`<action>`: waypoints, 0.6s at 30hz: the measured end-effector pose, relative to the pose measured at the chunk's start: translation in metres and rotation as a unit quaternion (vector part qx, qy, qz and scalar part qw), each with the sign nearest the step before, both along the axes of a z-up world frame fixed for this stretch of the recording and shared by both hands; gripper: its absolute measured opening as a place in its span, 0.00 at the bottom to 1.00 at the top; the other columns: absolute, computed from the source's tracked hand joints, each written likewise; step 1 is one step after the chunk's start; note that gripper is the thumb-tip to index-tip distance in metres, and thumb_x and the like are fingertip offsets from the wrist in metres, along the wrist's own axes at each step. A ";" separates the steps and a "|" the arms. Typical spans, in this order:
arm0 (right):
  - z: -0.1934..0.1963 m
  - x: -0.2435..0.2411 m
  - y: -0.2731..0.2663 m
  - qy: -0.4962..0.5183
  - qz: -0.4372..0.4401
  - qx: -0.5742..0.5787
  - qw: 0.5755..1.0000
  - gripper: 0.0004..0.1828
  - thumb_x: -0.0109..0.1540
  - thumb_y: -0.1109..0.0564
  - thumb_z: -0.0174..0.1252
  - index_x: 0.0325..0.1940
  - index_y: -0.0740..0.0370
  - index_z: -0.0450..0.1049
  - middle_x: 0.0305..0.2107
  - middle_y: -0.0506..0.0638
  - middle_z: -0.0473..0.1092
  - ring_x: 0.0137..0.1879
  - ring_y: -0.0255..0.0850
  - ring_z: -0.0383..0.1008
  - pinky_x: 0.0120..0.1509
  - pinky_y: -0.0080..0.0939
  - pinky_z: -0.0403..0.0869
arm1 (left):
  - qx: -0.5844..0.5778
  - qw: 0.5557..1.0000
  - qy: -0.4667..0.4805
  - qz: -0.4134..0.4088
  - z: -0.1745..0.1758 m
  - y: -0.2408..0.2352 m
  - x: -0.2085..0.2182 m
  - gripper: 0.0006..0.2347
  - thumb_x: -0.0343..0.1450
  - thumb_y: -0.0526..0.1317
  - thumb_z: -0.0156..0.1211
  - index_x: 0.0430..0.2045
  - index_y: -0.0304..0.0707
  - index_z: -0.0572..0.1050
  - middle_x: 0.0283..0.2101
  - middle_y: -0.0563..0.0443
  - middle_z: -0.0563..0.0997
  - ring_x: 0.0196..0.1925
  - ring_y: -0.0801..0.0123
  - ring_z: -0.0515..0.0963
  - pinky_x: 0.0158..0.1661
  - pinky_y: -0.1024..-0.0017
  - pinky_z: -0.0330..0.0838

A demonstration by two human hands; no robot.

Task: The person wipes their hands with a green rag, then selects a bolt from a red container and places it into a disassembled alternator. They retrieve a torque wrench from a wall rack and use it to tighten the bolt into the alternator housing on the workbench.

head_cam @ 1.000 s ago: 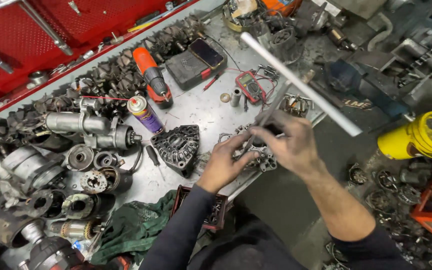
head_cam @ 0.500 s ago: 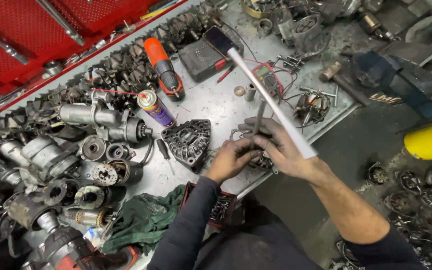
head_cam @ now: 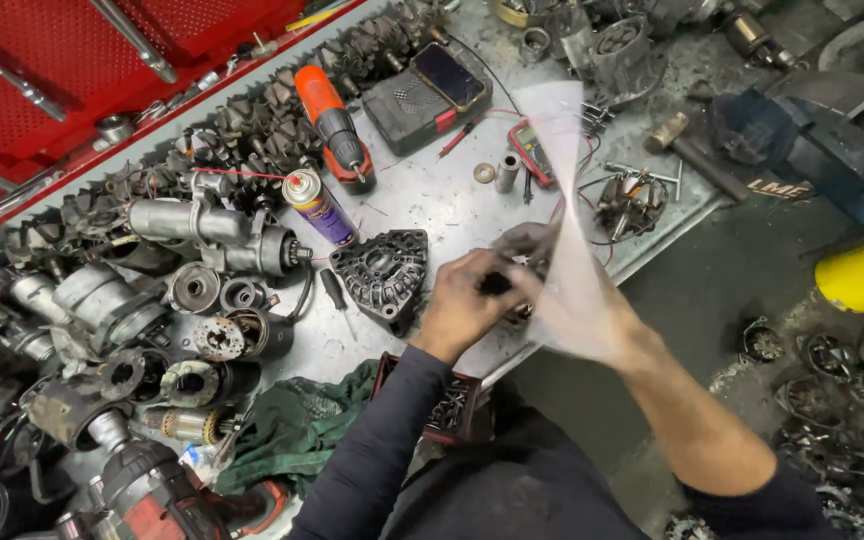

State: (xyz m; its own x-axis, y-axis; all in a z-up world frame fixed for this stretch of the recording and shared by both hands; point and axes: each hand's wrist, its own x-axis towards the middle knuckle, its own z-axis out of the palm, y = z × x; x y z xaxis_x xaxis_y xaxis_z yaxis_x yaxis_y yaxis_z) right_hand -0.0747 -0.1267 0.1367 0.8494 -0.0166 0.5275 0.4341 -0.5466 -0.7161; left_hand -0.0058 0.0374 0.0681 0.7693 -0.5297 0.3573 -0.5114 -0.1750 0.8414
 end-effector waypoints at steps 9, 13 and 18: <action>-0.004 -0.006 -0.004 0.058 -0.163 -0.084 0.981 0.28 0.57 0.50 0.74 0.51 0.67 0.71 0.35 0.54 0.76 0.36 0.40 0.78 0.40 0.38 0.76 | 0.015 0.997 0.072 0.033 0.031 0.001 -0.006 0.16 0.60 0.46 0.77 0.31 0.36 0.81 0.33 0.52 0.86 0.34 0.68 0.86 0.40 0.70 0.80; 0.022 -0.007 -0.004 0.137 0.019 0.132 0.982 0.18 0.64 0.55 0.64 0.55 0.64 0.72 0.42 0.49 0.74 0.45 0.33 0.75 0.46 0.30 0.77 | 0.033 0.998 0.018 0.059 0.018 -0.005 -0.002 0.15 0.60 0.46 0.77 0.29 0.36 0.81 0.34 0.51 0.86 0.37 0.69 0.87 0.42 0.70 0.80; -0.040 0.005 -0.033 -0.137 -0.078 -0.199 0.967 0.20 0.64 0.53 0.72 0.55 0.63 0.76 0.42 0.59 0.79 0.37 0.39 0.77 0.39 0.37 0.74 | 0.049 0.995 0.052 0.072 0.040 -0.004 -0.004 0.16 0.58 0.46 0.78 0.28 0.34 0.81 0.29 0.47 0.85 0.31 0.66 0.85 0.38 0.69 0.80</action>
State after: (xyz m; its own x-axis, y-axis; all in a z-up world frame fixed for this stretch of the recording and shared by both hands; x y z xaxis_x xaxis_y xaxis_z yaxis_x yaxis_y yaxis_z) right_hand -0.0702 -0.1595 0.0964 0.6807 0.1172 0.7231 0.4668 -0.8302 -0.3049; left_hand -0.0101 0.0337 0.1079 0.8703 -0.4387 0.2237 -0.3854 -0.3239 0.8640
